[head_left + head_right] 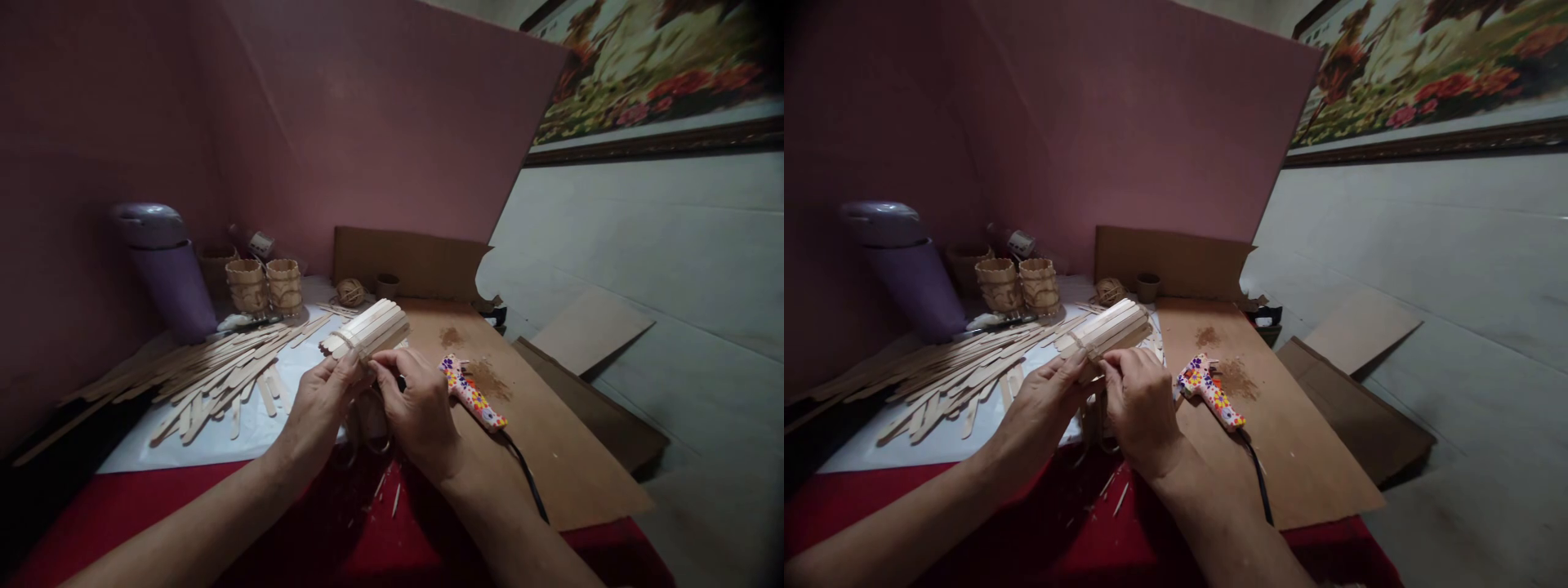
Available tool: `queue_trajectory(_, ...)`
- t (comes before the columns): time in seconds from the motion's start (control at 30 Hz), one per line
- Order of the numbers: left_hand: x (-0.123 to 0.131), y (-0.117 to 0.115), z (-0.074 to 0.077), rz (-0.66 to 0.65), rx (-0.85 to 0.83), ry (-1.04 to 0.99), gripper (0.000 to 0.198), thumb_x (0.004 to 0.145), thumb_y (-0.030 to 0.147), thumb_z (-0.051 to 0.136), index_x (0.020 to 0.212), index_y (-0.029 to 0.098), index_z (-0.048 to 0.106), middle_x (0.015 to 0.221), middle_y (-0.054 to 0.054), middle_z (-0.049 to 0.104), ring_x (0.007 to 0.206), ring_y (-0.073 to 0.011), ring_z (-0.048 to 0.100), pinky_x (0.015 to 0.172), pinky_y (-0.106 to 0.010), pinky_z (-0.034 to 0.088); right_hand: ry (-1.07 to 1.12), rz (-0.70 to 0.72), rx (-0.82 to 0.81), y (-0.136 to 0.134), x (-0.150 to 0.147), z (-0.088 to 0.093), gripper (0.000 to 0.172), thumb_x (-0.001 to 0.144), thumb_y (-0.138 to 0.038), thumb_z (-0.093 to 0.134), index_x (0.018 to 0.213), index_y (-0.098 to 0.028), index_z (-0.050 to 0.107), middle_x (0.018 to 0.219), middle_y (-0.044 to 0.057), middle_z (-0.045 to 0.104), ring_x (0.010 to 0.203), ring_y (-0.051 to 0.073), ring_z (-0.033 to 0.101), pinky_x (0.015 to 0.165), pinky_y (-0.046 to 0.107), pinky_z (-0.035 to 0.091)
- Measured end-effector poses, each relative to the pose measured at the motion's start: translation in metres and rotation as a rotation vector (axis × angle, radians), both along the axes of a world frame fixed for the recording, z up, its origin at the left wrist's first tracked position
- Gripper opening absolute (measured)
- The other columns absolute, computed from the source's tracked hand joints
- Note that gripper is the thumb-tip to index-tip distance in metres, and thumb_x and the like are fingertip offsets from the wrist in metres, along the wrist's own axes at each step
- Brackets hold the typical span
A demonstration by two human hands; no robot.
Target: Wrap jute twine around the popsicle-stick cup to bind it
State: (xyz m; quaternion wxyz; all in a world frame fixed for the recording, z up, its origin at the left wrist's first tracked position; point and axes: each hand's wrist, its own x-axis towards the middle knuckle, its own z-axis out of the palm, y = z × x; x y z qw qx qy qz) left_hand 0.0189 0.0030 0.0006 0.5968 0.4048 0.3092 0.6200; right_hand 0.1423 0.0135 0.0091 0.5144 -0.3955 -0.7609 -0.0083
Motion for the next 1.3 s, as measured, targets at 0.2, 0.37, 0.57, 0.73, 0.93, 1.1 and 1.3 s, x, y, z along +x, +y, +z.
queue_trajectory(0.2,-0.001,-0.001,0.001,0.013,0.015,0.057,0.024,0.083,0.038,0.067,0.085,0.015,0.073,0.079,-0.004,0.07,0.074,-0.0123,0.062,0.07,-0.02,0.049,0.005,-0.014,-0.036,0.0,-0.002,-0.001,0.011,0.089,-0.017,0.054,0.08,-0.018,0.061,0.074,0.003,0.066,0.07,0.016,0.061,0.063,0.027,0.045)
queue_trajectory(0.37,0.0,-0.004,0.002,0.017,0.005,0.088,0.027,0.08,0.041,0.068,0.083,0.015,0.073,0.075,-0.004,0.07,0.067,-0.0133,0.061,0.064,-0.022,0.047,-0.078,-0.091,0.03,-0.001,-0.006,-0.006,0.012,0.088,-0.015,0.05,0.078,-0.018,0.056,0.072,0.004,0.062,0.068,0.017,0.059,0.063,0.028,0.045)
queue_trajectory(0.57,0.0,-0.005,0.005,-0.013,0.018,0.058,0.032,0.082,0.042,0.065,0.098,0.015,0.073,0.093,-0.009,0.073,0.081,-0.0187,0.064,0.077,-0.029,0.051,0.012,-0.188,0.118,0.011,0.004,-0.005,0.01,0.087,-0.014,0.046,0.081,-0.019,0.053,0.071,0.003,0.06,0.066,0.017,0.057,0.062,0.029,0.045)
queue_trajectory(0.73,-0.002,-0.004,0.009,-0.041,-0.044,-0.076,0.029,0.085,0.038,0.062,0.097,0.014,0.072,0.099,-0.011,0.071,0.09,-0.0203,0.064,0.082,-0.033,0.053,0.083,-0.038,0.056,0.008,0.004,-0.002,0.009,0.091,-0.016,0.048,0.088,-0.017,0.057,0.079,0.005,0.063,0.074,0.018,0.06,0.067,0.028,0.047)
queue_trajectory(0.93,-0.002,-0.006,0.015,-0.032,-0.101,-0.111,0.025,0.081,0.036,0.068,0.074,0.012,0.07,0.074,-0.006,0.067,0.071,-0.0154,0.061,0.073,-0.029,0.054,-0.037,0.05,0.038,0.004,0.001,-0.001,0.009,0.091,-0.017,0.053,0.087,-0.017,0.061,0.084,0.006,0.065,0.082,0.02,0.059,0.075,0.032,0.047)
queue_trajectory(1.1,-0.001,-0.007,0.012,-0.02,-0.094,-0.08,0.027,0.079,0.039,0.069,0.075,0.012,0.07,0.074,-0.005,0.066,0.072,-0.0144,0.06,0.072,-0.026,0.052,-0.051,0.06,0.009,0.003,0.003,0.0,0.009,0.09,-0.017,0.055,0.085,-0.018,0.062,0.083,0.006,0.066,0.081,0.019,0.058,0.074,0.032,0.046)
queue_trajectory(1.3,-0.002,-0.005,0.003,0.01,-0.063,-0.029,0.028,0.077,0.041,0.07,0.075,0.013,0.07,0.074,-0.004,0.065,0.073,-0.0144,0.059,0.072,-0.025,0.05,-0.03,0.075,-0.032,0.005,0.003,-0.002,0.009,0.09,-0.017,0.056,0.082,-0.019,0.061,0.08,0.004,0.066,0.08,0.018,0.059,0.073,0.03,0.046)
